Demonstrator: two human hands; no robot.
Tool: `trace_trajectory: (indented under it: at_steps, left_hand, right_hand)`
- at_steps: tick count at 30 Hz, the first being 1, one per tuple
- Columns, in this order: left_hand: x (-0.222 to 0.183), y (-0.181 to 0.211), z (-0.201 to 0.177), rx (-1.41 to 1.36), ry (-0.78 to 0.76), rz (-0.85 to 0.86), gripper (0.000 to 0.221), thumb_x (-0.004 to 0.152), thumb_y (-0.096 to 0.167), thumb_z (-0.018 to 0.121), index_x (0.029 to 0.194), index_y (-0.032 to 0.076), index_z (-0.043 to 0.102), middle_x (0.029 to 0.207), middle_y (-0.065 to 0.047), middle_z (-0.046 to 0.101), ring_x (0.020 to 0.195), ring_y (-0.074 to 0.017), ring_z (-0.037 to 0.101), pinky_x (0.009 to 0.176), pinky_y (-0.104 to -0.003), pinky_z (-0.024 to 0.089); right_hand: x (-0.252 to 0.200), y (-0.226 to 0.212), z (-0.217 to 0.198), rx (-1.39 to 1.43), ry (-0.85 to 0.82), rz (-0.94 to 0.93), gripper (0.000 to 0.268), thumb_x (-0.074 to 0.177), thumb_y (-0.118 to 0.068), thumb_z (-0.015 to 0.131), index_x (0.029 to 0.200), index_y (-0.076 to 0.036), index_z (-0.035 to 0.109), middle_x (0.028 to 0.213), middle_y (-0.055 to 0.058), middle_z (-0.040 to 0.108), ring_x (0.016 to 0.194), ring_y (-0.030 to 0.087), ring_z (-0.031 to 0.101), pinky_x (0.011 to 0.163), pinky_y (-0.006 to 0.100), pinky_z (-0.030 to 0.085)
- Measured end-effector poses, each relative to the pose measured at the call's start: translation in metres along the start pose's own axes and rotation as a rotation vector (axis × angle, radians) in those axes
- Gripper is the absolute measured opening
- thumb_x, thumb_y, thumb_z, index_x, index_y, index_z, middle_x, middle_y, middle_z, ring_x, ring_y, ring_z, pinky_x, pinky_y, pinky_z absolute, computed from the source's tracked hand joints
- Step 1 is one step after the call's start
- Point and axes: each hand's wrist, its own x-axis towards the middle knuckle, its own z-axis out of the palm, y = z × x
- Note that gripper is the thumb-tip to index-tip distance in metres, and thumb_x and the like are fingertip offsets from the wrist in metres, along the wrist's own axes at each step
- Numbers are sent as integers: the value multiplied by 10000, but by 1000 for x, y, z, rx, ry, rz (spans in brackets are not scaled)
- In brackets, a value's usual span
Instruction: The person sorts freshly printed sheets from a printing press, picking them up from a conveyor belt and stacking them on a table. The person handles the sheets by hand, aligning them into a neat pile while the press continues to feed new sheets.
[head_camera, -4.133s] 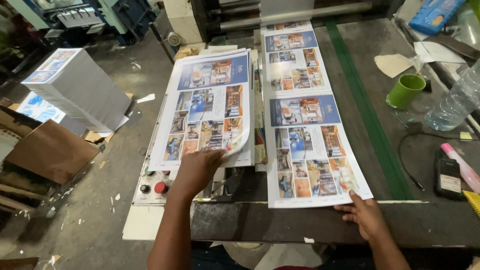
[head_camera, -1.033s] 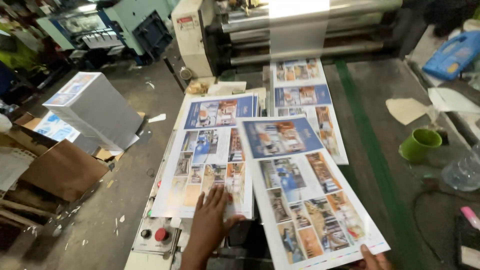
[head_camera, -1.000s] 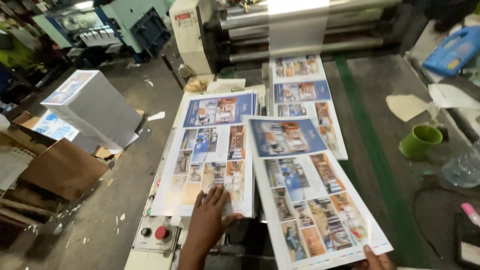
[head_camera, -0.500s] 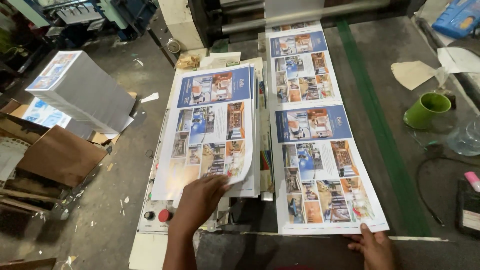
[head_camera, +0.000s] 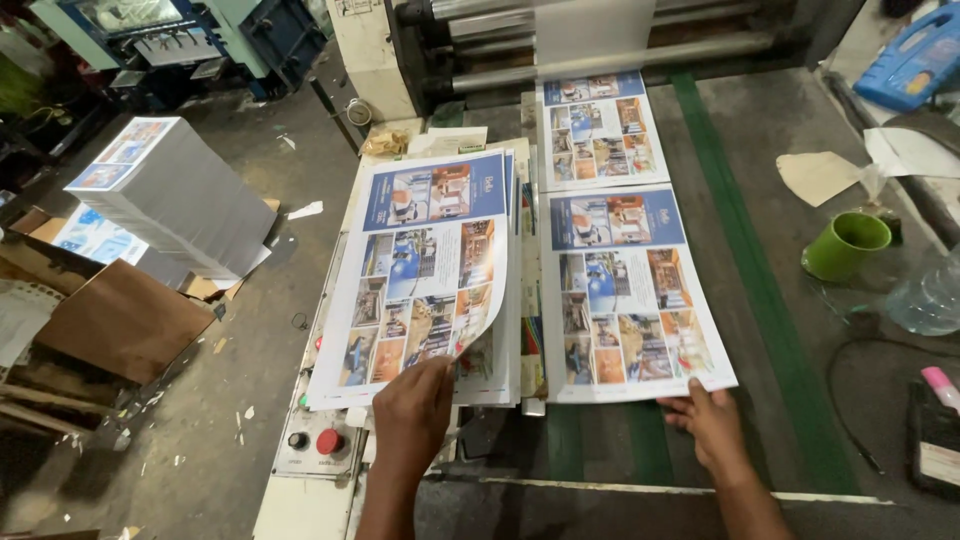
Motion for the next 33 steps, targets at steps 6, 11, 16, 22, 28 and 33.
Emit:
trace_trajectory:
  at_steps: [6, 11, 16, 22, 28, 33]
  left_hand:
    - [-6, 19, 9, -72, 135, 148, 135, 903, 59, 723, 1025, 4, 734, 1007, -164, 765, 862, -292, 768, 719, -368, 624]
    - [-21, 50, 35, -281, -5, 289, 186, 873, 69, 788, 1030, -9, 726, 1047, -166, 747, 943, -313, 756, 795, -404, 612]
    - [-28, 90, 63, -304, -174, 404, 221, 915, 137, 793, 1059, -7, 707, 1126, -153, 728, 1059, -313, 709, 907, -432, 553]
    - [-15, 64, 55, -219, -358, 342, 228, 899, 188, 747, 1059, 27, 722, 1158, -143, 719, 1111, -301, 670, 989, -452, 502]
    - [-12, -19, 45, 109, -370, 221, 355, 968, 351, 719, 1219, 101, 698, 1420, -145, 599, 1338, -304, 543, 1168, -512, 366]
    - [12, -26, 17, 158, -634, 53, 784, 774, 494, 811, 1361, 19, 604, 1525, -181, 502, 1459, -364, 406, 1120, -501, 292]
  right_hand:
    - [-2, -10, 10, 13, -82, 49, 491, 1063, -259, 483, 1502, -46, 422, 1185, 195, 717, 983, 269, 731, 713, 382, 586]
    - [-61, -2, 42, -85, -379, 101, 522, 947, -256, 581, 1440, -89, 539, 1115, 156, 775, 884, 240, 747, 664, 372, 576]
    - [-50, 79, 33, 229, -726, -30, 380, 1061, -225, 652, 1308, 57, 590, 983, 109, 680, 805, 177, 641, 678, 321, 551]
    - [-116, -46, 44, 269, -336, -24, 350, 965, -258, 585, 1237, -38, 608, 952, 101, 728, 730, 197, 657, 544, 369, 516]
    - [-84, -8, -34, 142, -101, 6, 373, 1029, -251, 543, 1304, -1, 571, 970, 145, 708, 722, 220, 621, 550, 401, 492]
    - [-51, 42, -87, 74, 68, 170, 382, 1063, -231, 552, 1398, -49, 527, 972, 173, 650, 734, 237, 595, 582, 457, 500]
